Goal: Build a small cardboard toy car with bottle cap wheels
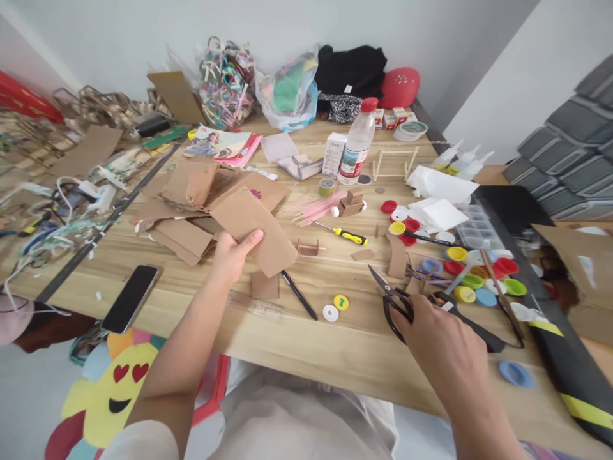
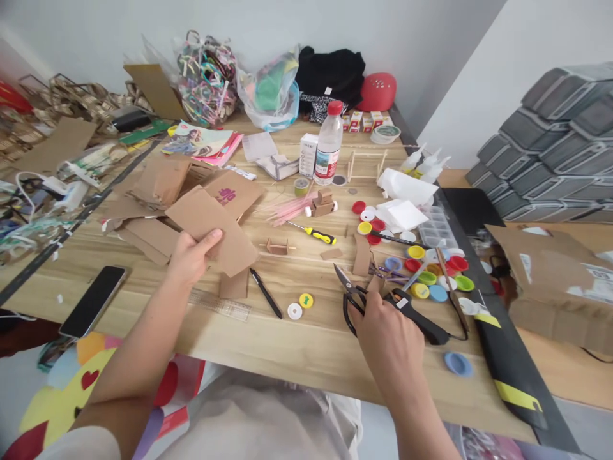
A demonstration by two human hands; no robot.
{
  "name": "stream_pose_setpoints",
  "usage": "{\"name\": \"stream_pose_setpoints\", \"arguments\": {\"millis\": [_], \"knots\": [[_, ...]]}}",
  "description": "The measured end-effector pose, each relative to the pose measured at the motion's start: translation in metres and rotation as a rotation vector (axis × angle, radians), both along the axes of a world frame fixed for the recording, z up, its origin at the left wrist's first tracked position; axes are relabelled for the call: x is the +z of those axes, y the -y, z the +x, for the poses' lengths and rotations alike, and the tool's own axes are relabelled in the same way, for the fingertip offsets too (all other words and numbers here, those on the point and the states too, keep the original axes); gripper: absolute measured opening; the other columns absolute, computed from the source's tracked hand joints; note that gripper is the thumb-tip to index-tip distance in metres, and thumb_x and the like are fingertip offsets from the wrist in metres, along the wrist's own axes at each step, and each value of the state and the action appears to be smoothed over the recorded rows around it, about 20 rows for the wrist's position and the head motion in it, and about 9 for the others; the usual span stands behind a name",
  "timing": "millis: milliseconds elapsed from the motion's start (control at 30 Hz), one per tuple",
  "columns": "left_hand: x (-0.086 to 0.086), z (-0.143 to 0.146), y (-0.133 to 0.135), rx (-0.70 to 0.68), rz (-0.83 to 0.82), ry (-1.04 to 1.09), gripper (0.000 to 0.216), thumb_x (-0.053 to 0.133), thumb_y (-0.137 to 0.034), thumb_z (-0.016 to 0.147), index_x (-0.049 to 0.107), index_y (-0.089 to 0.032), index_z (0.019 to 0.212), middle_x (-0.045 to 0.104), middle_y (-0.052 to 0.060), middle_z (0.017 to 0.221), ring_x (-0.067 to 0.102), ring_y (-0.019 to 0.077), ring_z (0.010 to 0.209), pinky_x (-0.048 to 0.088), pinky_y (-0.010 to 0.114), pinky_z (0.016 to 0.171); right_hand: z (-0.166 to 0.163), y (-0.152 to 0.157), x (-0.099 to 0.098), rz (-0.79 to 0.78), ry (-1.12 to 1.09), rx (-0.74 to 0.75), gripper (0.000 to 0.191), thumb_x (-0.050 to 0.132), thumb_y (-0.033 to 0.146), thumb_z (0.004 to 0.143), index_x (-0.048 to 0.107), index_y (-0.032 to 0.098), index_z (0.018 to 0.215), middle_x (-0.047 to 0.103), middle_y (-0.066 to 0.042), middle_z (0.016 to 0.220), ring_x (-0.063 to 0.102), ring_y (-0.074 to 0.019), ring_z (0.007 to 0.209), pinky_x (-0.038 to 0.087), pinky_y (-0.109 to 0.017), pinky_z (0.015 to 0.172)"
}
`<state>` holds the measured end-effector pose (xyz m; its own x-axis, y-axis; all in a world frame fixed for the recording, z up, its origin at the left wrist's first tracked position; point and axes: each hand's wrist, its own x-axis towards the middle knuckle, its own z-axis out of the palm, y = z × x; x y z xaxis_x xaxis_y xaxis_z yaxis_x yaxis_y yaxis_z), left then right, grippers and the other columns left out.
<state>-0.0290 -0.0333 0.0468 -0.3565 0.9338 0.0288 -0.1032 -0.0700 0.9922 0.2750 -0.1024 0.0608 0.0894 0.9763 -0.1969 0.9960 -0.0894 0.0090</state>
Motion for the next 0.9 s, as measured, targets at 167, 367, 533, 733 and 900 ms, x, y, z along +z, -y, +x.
{"name": "stream_pose_setpoints", "arguments": {"millis": [167,367,533,733,900], "knots": [[-0.016,-0.001,0.009,0.069,-0.021,0.018,0.059,0.096,-0.054,0.045,0.075,-0.018,0.087,0.082,0.010,0.095,0.074,0.0330,0.112,0.060,0.038,0.095,0.005,0.005,-0.010,0.040,0.003,0.022,0.031,0.048,0.033,0.099,0.067,0.023,0.077,0.070,-0.010,0.059,0.069,-0.0269,0.054,0.043,-0.031,0.046],[-0.028,-0.004,0.019,0.125,-0.042,0.053,0.057,0.096,-0.058,0.043,0.074,-0.018,0.076,0.081,0.009,0.087,0.075,0.0309,0.107,0.060,0.036,0.092,-0.012,0.003,0.001,-0.070,0.053,-0.029,0.031,0.046,0.032,0.099,0.068,0.021,0.081,0.074,-0.015,0.068,0.074,-0.0308,0.063,0.046,-0.033,0.049],[-0.026,-0.009,0.023,0.153,-0.037,0.035,0.060,0.093,-0.065,0.047,0.074,-0.019,0.080,0.082,0.010,0.091,0.075,0.0311,0.107,0.061,0.037,0.091,-0.012,0.013,-0.006,-0.036,0.037,-0.027,0.033,0.045,0.035,0.100,0.069,0.021,0.081,0.075,-0.015,0.069,0.073,-0.0320,0.062,0.048,-0.035,0.050],[-0.028,-0.011,0.027,0.181,-0.022,0.004,0.059,0.091,-0.065,0.052,0.073,-0.019,0.085,0.081,0.009,0.095,0.074,0.0309,0.110,0.060,0.037,0.093,0.003,0.068,-0.005,0.298,-0.237,-0.042,0.038,0.041,0.049,0.103,0.072,0.027,0.112,0.080,-0.012,0.093,0.076,-0.0290,0.079,0.058,-0.035,0.066],[-0.030,-0.021,0.028,0.317,0.026,-0.018,0.056,0.088,-0.066,0.058,0.071,-0.021,0.086,0.080,0.007,0.095,0.073,0.0262,0.111,0.058,0.033,0.095,0.004,0.076,0.010,0.134,-0.619,-0.039,0.030,0.049,0.051,0.099,0.070,0.029,0.100,0.073,-0.005,0.073,0.068,-0.0220,0.058,0.054,-0.030,0.055]]}}
